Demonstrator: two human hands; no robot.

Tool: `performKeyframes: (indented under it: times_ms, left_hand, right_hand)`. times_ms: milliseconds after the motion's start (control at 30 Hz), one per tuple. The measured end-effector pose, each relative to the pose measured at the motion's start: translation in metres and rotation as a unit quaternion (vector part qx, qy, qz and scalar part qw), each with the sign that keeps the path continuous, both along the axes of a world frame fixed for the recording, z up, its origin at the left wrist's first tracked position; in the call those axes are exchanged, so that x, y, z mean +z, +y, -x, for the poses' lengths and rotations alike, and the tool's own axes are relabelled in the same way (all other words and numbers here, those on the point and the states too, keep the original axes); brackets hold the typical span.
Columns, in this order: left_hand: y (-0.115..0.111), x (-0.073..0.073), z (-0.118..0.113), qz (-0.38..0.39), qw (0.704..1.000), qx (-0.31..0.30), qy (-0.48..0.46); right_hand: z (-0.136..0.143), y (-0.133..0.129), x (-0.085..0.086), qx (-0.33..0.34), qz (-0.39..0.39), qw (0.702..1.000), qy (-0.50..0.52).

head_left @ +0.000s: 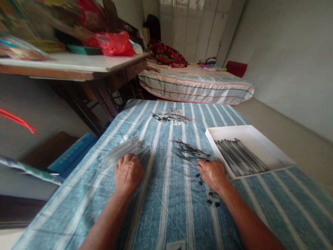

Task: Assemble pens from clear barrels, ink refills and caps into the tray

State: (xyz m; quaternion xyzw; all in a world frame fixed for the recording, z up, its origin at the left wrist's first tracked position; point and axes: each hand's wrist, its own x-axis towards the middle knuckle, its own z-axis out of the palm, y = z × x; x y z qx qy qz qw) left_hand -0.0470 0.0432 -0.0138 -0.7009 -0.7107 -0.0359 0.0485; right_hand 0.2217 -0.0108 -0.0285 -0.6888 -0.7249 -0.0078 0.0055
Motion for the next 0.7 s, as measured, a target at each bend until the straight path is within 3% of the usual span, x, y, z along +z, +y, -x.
performKeyframes:
  times_ms: [167,267,367,467,567,700]
  left_hand:
    - [0.000,-0.003,0.001,-0.012,1.000,-0.006,-0.017]
    - [-0.001,-0.004,0.001,-0.056,0.992,-0.035,-0.105]
    - [-0.003,-0.002,-0.001,-0.063,0.975,-0.078,-0.197]
    - [-0.007,0.000,-0.004,-0.006,0.946,-0.138,-0.292]
    - [-0.010,-0.001,-0.006,0.019,0.908,-0.182,-0.376]
    - [-0.012,-0.005,-0.007,0.018,0.893,-0.217,-0.394]
  right_hand:
    - [-0.002,-0.002,-0.004,0.002,-0.027,0.999,0.027]
    - [-0.008,-0.003,-0.009,0.011,-0.074,0.992,0.105]
    - [-0.016,-0.004,-0.015,0.050,-0.133,0.963,0.231]
    - [-0.022,-0.006,-0.018,0.088,-0.170,0.928,0.320]
    - [-0.023,-0.009,-0.017,0.100,-0.181,0.915,0.346]
    - [-0.023,-0.011,-0.015,0.095,-0.179,0.917,0.344]
